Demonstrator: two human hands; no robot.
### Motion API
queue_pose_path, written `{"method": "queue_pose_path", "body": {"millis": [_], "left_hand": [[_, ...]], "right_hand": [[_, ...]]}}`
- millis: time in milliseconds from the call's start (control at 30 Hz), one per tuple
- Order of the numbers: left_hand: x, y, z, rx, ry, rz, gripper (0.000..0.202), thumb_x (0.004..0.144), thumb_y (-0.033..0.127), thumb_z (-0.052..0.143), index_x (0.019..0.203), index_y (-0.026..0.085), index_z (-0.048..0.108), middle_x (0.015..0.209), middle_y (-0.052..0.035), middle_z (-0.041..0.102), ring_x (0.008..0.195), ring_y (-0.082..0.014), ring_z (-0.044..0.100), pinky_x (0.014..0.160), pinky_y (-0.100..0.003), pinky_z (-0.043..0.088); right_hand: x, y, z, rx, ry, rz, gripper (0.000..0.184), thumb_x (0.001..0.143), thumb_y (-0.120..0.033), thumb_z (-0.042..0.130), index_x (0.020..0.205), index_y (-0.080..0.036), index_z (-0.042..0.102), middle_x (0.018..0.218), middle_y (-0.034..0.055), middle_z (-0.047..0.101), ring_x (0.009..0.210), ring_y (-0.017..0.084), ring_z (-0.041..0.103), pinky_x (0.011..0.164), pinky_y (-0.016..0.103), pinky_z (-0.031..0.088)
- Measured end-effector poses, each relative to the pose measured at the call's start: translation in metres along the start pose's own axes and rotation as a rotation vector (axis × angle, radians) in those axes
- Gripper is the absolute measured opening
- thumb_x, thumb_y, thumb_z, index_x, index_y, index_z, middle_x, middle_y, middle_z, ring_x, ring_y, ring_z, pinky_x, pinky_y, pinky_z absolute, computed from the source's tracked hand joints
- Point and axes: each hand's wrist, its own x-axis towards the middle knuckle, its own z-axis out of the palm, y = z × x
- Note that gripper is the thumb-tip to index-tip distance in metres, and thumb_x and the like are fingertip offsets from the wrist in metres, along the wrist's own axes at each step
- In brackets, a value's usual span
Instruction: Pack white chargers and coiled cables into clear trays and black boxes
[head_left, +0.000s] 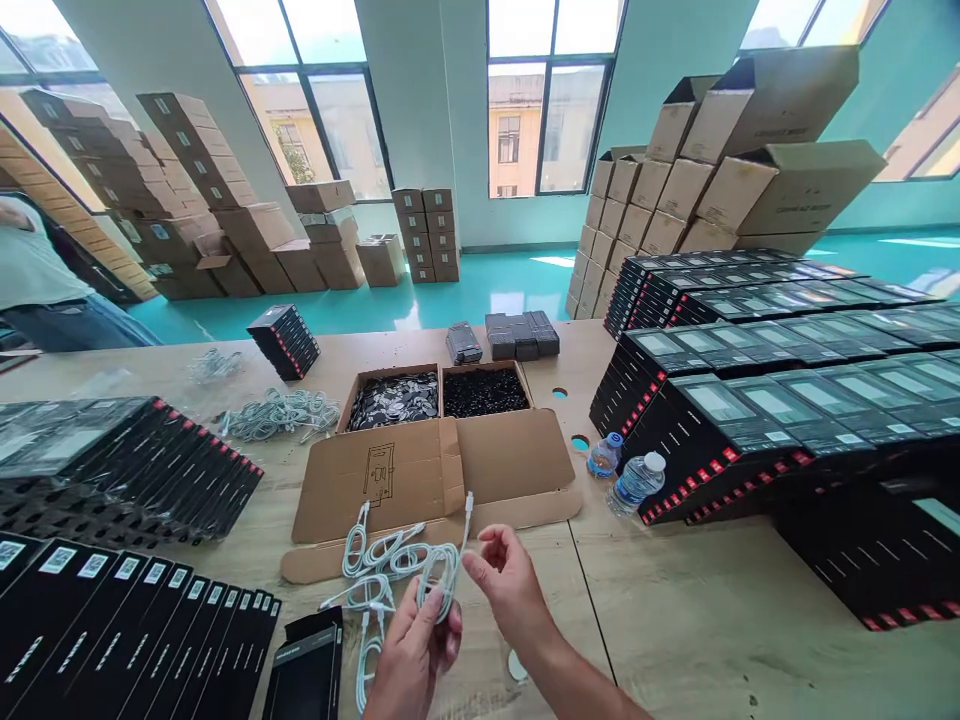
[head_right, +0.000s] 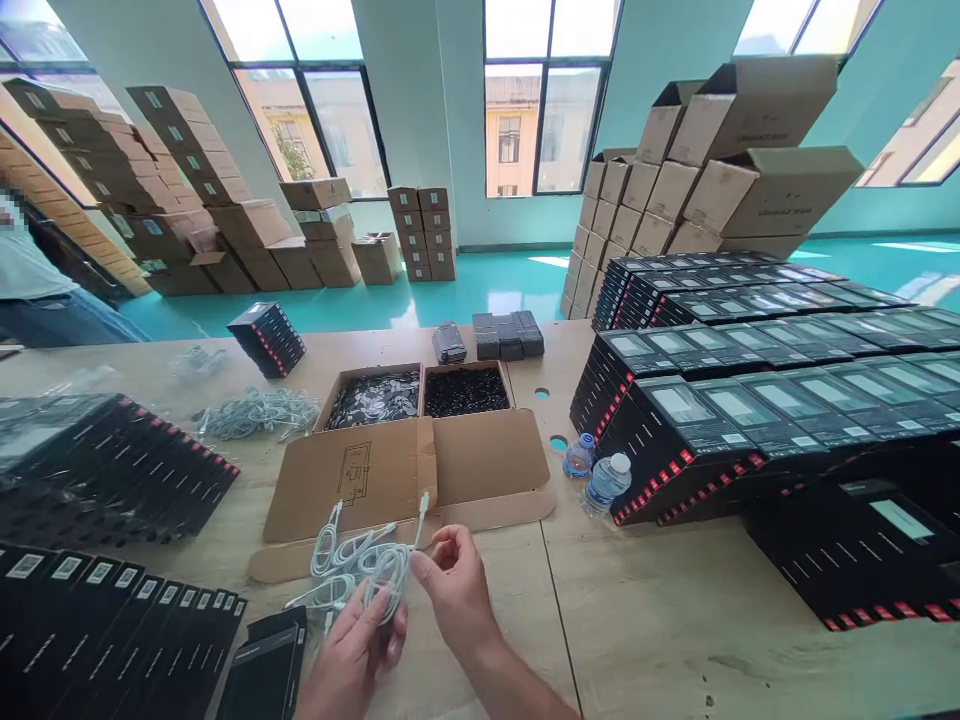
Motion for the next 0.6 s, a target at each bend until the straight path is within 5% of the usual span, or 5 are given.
{"method": "queue_pose_path", "body": {"millis": [67,167,300,467,600], "left_hand": [[0.000,-0.010,0.007,0.008,-0.053,-0.059,0.064,0.060,0.064,0.085,0.101,0.023,0.059,0.060,0.0041,0.063,0.047,-0.0091,0.049,0.048,-0.021,0.033],[0.004,-0.026,0.013,0.123,-0.121,-0.093,0.068,0.066,0.072,0.076,0.109,0.024,0.055,0.059,0.0035,0.064,0.045,-0.0115,0.053,0.044,-0.022,0.032],[0.024,-0.040,-0.004,0.542,-0.180,-0.132,0.071,0.069,0.090,0.051,0.100,0.026,0.050,0.071,-0.0002,0.069,0.048,-0.0159,0.061,0.038,-0.023,0.033],[0.059,-0.068,-0.023,0.825,-0.130,-0.216,0.059,0.063,0.078,0.070,0.067,0.024,0.046,0.055,0.0025,0.059,0.041,-0.0141,0.054,0.037,-0.024,0.029],[0.080,-0.101,-0.009,0.988,-0.149,-0.237,0.042,0.083,0.051,0.072,0.064,0.019,0.052,0.054,0.0076,0.052,0.043,-0.0087,0.046,0.044,-0.024,0.036]], "right_hand": [[0.002,0.002,0.004,0.243,-0.096,0.192,0.059,0.061,-0.060,0.085,0.101,-0.022,0.064,0.084,0.0013,0.069,0.074,0.018,0.064,0.068,0.028,0.050],[0.011,0.003,0.009,0.360,-0.210,0.319,0.058,0.062,-0.072,0.080,0.081,-0.019,0.065,0.061,-0.0010,0.065,0.055,0.015,0.061,0.066,0.030,0.052],[0.035,-0.001,-0.017,0.321,-0.050,0.274,0.065,0.068,-0.084,0.064,0.056,-0.022,0.047,0.036,-0.0107,0.036,0.033,0.008,0.037,0.060,0.031,0.053],[0.046,-0.001,-0.093,-0.350,0.030,0.158,0.057,0.087,-0.074,0.047,0.059,-0.024,0.045,0.037,-0.0133,0.022,0.034,0.008,0.027,0.055,0.028,0.050],[0.015,0.025,-0.120,-0.696,-0.068,0.155,0.029,0.074,-0.041,0.073,0.056,-0.020,0.064,0.040,-0.0052,0.046,0.045,0.014,0.049,0.057,0.027,0.044]]}}
